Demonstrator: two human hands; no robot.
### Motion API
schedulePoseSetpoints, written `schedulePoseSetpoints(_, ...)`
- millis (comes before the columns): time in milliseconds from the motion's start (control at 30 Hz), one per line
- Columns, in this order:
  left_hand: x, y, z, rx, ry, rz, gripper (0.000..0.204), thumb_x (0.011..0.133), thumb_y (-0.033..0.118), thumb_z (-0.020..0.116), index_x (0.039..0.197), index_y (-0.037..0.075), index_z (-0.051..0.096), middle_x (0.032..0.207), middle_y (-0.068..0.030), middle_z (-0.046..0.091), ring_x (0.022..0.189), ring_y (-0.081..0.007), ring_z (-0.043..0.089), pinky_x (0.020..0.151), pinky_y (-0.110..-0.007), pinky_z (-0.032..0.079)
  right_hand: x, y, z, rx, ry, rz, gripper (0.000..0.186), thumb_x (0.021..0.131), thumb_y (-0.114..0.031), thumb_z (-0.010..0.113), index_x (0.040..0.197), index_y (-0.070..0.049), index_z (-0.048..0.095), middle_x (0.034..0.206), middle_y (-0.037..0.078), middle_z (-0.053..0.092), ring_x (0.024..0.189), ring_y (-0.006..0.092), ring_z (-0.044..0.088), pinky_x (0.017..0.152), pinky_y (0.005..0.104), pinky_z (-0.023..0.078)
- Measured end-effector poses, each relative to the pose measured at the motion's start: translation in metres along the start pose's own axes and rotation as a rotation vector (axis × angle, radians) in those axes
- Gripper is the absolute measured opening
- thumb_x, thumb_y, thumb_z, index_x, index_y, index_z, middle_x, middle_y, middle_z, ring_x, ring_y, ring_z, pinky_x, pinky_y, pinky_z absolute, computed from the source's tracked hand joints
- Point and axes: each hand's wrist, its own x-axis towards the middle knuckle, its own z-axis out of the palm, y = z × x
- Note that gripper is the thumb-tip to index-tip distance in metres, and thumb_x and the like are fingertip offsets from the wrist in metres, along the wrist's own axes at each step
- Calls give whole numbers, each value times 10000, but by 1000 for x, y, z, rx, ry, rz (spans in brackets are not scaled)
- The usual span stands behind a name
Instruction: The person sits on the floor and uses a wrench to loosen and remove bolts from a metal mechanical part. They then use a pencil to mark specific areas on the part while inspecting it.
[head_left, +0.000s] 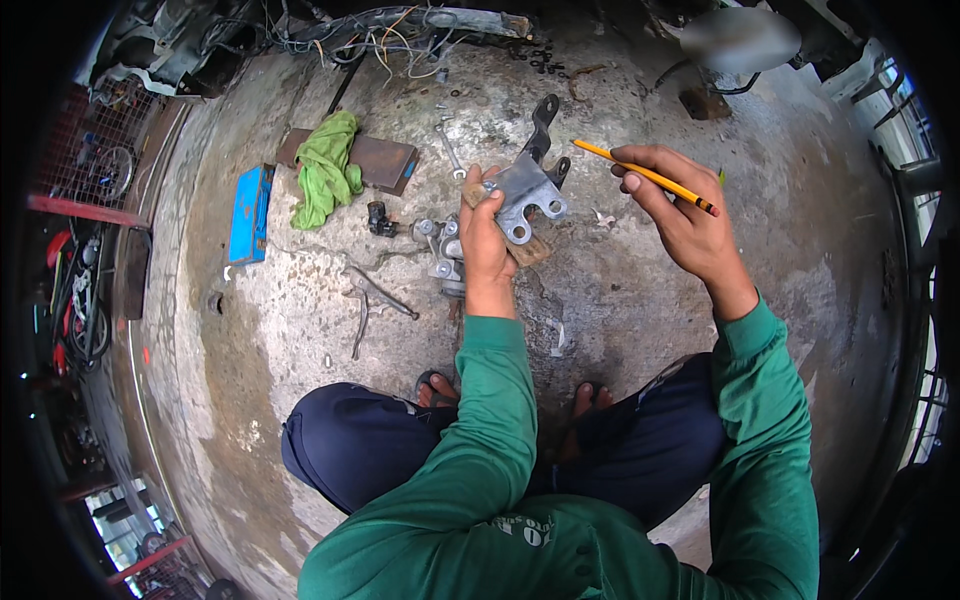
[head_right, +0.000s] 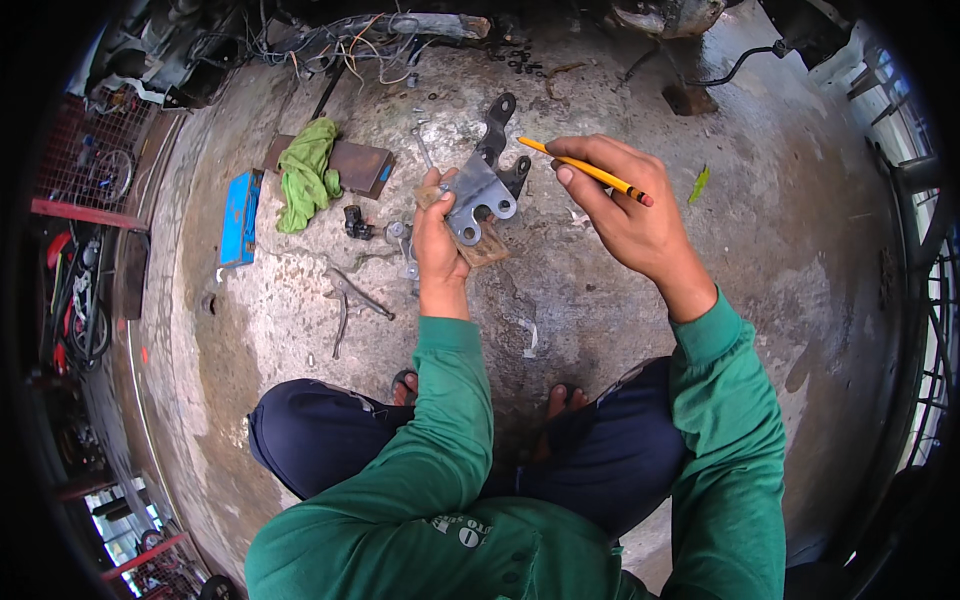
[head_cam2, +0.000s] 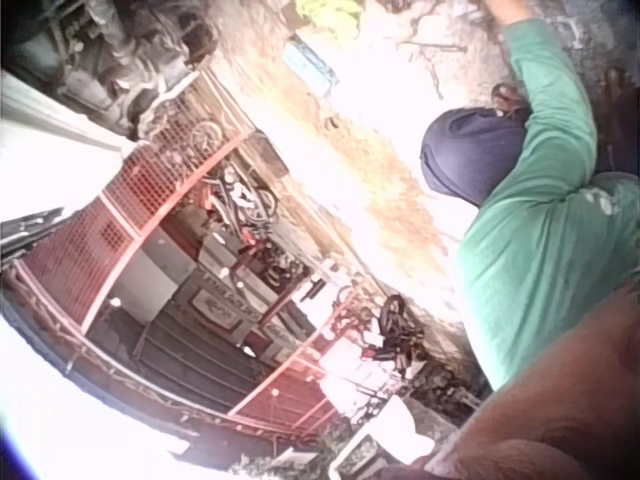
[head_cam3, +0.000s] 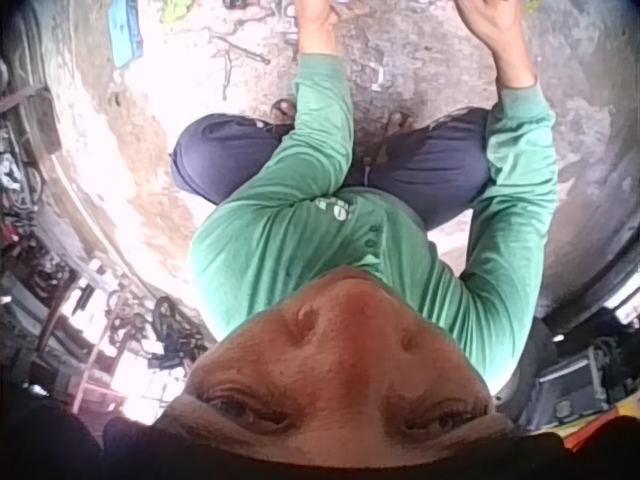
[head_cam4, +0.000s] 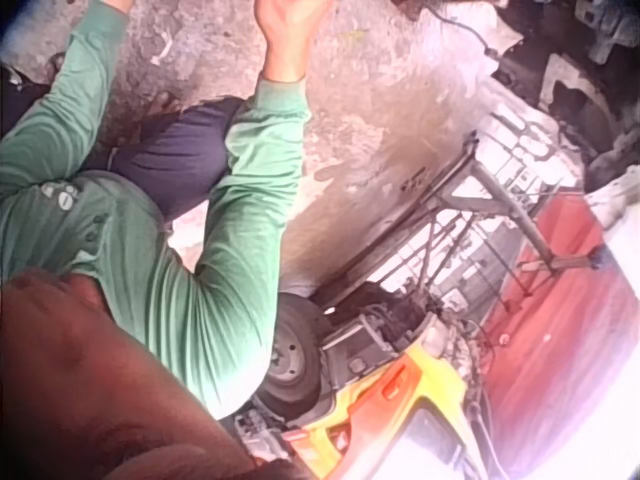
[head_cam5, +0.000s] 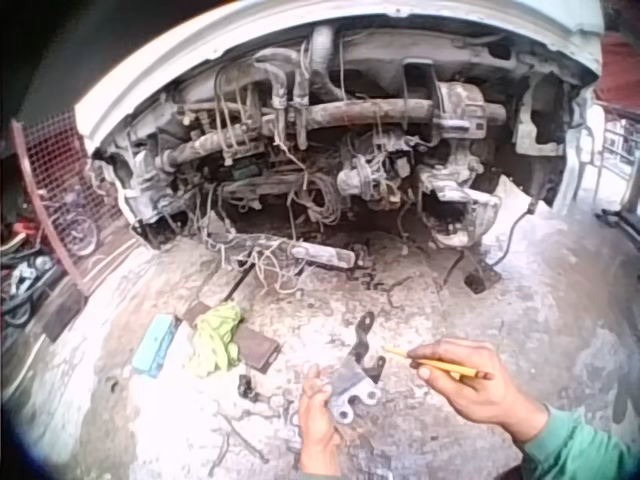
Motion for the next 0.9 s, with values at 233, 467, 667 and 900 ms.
schedulePoseSetpoints(233,-1,3,-9,-348,-55,-262,607,969,230,494,1532,18,410,1379,-213,611,1198,-410,649,959,-680,542,0,3,-1,27,37,-7,213,970,-118,690,1146,-2,723,972,130,729,860,218,695,745,339,532)
schedulePoseSetpoints(467,-6,6,-3,-558,-70,-402,562,997,326,474,1456,4,510,1460,-261,543,1314,-477,551,1078,-782,396,-1,-1,-1,36,35,-2,218,974,-129,684,1146,-1,721,980,132,732,891,224,708,762,339,538)
schedulePoseSetpoints(667,-6,7,-1,-701,-77,-451,568,993,358,474,1427,-2,538,1416,-266,579,1268,-491,578,1063,-776,416,-1,-2,-2,42,33,5,229,980,-131,675,1149,17,716,995,138,738,906,227,714,777,340,543)
schedulePoseSetpoints(900,-8,5,1,-905,-158,-498,577,1009,349,431,1454,-12,506,1441,-289,546,1300,-502,546,1072,-777,402,-1,-1,-1,72,79,14,234,985,-119,664,1172,13,714,1005,130,743,920,208,720,799,324,552)
